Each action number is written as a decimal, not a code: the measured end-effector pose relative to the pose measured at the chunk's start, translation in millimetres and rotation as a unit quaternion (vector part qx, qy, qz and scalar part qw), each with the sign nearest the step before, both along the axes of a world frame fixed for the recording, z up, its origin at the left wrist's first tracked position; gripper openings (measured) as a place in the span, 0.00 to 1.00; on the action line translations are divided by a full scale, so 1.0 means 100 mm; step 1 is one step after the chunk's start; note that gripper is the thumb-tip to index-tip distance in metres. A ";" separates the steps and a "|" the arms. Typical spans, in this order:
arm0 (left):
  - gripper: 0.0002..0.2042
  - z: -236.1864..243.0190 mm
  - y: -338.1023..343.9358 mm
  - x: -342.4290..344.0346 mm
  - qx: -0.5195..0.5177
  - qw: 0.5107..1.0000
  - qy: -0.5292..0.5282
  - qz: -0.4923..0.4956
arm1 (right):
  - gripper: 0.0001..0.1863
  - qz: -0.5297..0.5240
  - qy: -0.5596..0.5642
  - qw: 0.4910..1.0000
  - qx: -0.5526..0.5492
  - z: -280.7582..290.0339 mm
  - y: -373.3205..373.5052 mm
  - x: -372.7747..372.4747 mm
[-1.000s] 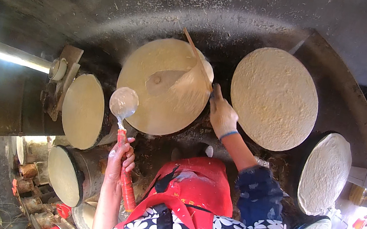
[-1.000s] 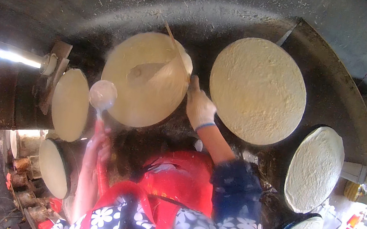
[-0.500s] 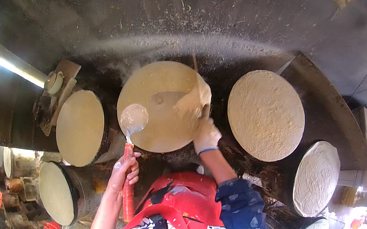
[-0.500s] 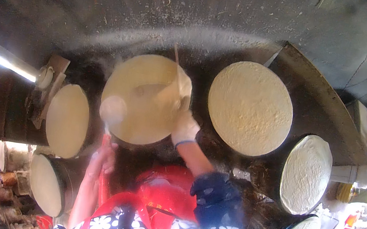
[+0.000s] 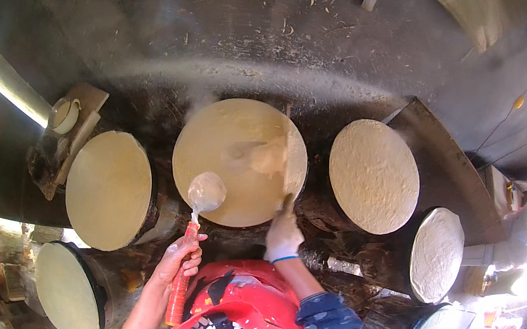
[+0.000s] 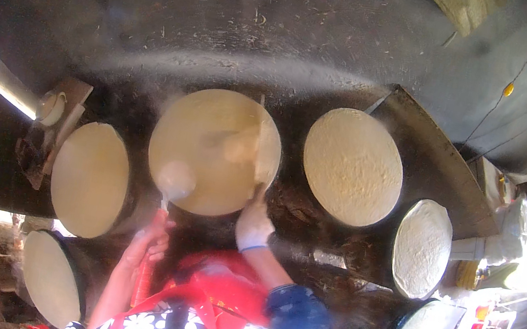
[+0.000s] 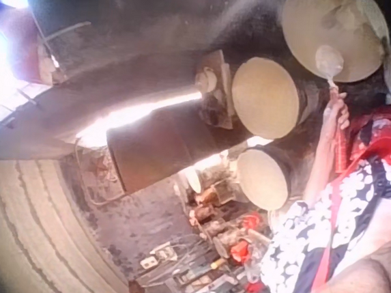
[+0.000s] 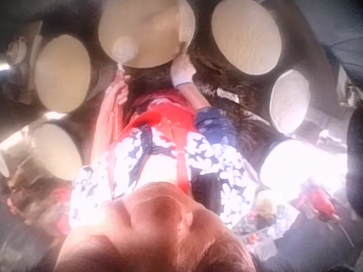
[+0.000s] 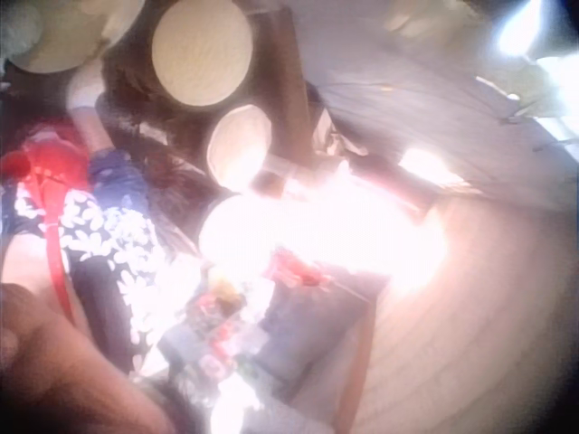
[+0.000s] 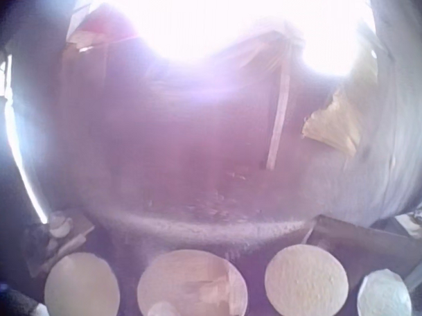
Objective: The person ladles batter onto multiple hot griddles, spreads it into thin circles with a wooden tool, and flips the crepes to cook both sides. Finished crepes are stacked on a nearby surface.
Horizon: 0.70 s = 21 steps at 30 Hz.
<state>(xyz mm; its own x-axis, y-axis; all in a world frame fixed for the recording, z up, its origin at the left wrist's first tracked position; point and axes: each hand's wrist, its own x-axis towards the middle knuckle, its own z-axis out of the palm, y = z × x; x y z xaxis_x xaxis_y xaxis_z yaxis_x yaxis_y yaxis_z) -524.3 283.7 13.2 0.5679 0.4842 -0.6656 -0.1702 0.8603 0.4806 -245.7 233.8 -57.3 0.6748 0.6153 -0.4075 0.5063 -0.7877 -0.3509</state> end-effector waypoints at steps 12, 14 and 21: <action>0.20 0.06 0.10 -0.26 0.013 0.997 0.021 -0.071 | 0.38 -0.007 -0.124 0.991 0.056 -0.09 0.15 0.08; 0.23 0.07 0.13 -0.24 0.021 0.995 0.041 -0.090 | 0.37 0.060 -0.132 0.989 -0.003 -0.13 0.11 -0.14; 0.30 -0.05 0.26 -0.15 0.031 0.992 0.035 -0.115 | 0.36 0.202 -0.069 0.977 -0.009 0.21 -0.14 -0.49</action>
